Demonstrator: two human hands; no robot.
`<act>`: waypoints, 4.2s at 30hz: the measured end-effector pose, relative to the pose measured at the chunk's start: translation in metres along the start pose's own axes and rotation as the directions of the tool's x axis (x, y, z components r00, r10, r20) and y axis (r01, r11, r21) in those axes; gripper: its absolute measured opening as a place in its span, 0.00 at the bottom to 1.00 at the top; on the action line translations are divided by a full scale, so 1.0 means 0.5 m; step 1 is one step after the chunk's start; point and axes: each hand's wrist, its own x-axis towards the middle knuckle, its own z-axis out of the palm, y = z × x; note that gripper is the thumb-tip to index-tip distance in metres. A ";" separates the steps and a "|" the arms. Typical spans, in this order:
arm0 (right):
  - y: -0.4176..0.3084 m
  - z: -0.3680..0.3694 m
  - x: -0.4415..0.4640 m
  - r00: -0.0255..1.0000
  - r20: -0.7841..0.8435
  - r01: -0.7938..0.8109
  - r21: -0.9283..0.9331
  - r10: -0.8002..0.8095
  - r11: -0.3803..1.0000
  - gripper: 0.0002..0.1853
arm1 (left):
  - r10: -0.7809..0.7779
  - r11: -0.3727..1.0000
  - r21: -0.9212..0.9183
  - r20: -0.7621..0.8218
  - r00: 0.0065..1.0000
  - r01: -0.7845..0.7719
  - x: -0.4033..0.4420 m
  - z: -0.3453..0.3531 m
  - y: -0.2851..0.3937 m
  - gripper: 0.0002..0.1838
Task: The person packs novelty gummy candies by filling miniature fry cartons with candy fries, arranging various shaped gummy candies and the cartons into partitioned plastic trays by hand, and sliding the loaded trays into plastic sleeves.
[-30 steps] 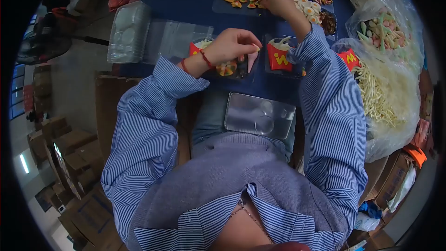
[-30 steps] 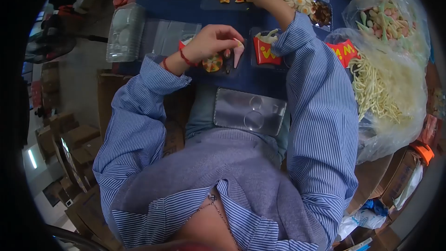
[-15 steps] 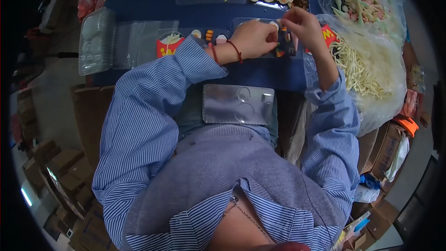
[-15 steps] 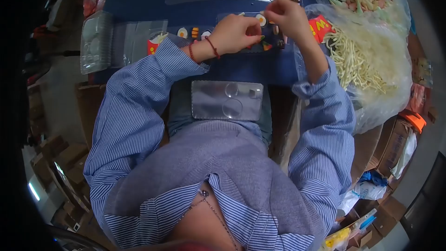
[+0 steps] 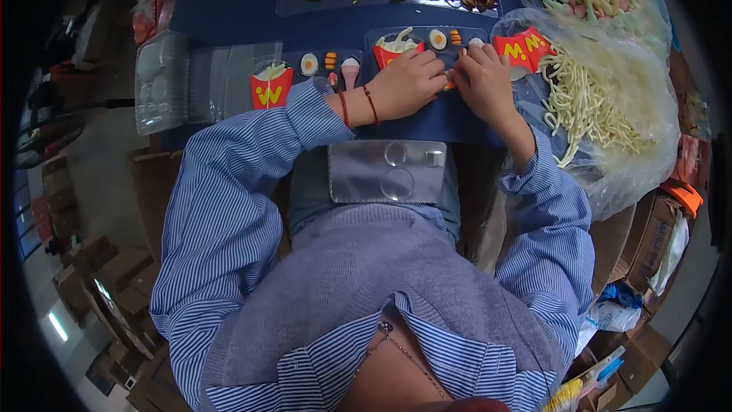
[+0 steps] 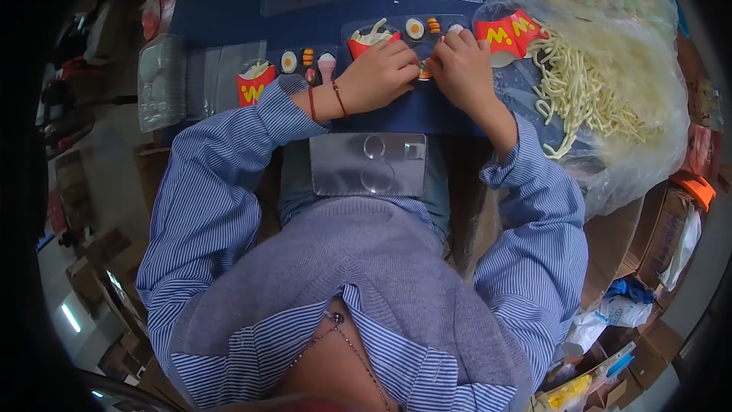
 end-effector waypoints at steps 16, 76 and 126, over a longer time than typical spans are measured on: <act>0.032 0.107 0.238 0.982 0.189 0.042 -0.162 -0.011 0.986 0.08 | 0.076 0.992 0.098 -0.022 0.997 -0.074 -0.014 0.005 0.018 0.09; -0.031 0.156 0.383 0.965 0.262 -0.078 0.256 0.009 0.963 0.08 | -0.786 0.596 0.223 -0.037 0.617 0.772 -0.054 -0.113 -0.353 0.15; -0.032 -0.007 0.001 0.996 0.085 0.011 0.065 -0.016 0.998 0.06 | -0.051 0.981 -0.184 0.051 0.997 0.060 0.003 -0.023 -0.048 0.07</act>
